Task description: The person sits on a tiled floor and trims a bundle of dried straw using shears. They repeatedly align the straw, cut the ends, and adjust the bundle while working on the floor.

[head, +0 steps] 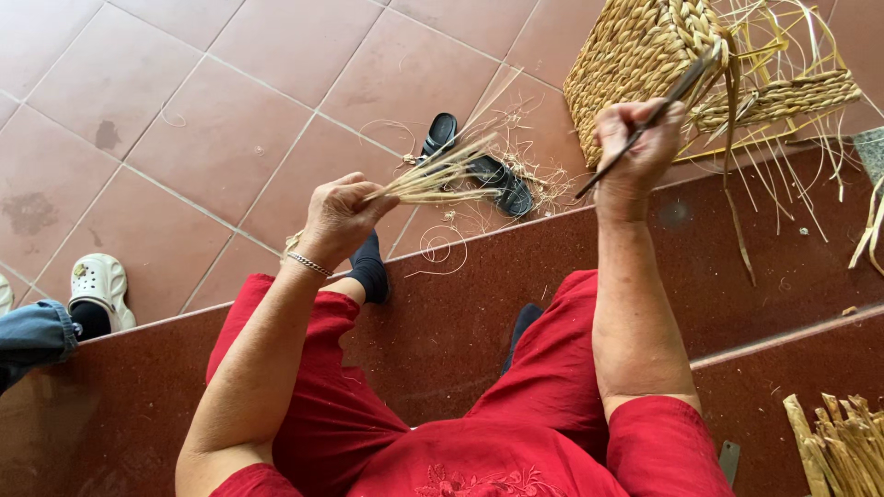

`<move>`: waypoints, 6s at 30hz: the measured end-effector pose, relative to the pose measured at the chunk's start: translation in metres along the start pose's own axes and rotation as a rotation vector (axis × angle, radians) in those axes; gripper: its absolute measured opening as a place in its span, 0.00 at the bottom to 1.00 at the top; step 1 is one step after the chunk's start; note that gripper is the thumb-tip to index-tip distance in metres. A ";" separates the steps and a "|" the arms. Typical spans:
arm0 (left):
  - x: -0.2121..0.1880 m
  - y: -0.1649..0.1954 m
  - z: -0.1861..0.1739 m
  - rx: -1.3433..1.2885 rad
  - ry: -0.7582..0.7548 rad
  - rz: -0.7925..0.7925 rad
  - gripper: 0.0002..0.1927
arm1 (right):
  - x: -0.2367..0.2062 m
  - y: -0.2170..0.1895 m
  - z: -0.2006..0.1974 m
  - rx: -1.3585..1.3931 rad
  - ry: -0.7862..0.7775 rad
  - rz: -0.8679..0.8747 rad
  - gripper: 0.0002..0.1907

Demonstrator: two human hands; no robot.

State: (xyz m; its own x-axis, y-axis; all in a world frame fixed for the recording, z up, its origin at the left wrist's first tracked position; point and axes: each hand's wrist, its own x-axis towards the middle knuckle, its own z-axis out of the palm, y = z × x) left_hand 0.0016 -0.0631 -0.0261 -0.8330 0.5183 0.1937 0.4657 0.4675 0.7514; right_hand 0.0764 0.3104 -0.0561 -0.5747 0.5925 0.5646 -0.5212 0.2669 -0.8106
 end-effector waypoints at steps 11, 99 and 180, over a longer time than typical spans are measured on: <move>0.004 -0.031 0.003 -0.511 -0.017 -0.134 0.08 | 0.008 -0.013 -0.025 -0.393 -0.344 0.453 0.26; 0.009 -0.042 0.016 -0.695 0.070 -0.190 0.10 | -0.060 -0.060 0.052 -0.060 -0.489 0.377 0.38; 0.045 -0.046 -0.042 -0.552 0.193 -0.142 0.11 | -0.047 -0.032 0.049 -0.418 -0.885 0.697 0.42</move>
State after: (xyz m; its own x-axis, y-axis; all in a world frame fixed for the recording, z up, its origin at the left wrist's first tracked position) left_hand -0.0705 -0.0917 -0.0254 -0.9389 0.3147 0.1394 0.1646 0.0549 0.9848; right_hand 0.0891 0.2369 -0.0491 -0.9711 0.0231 -0.2374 0.2250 0.4193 -0.8795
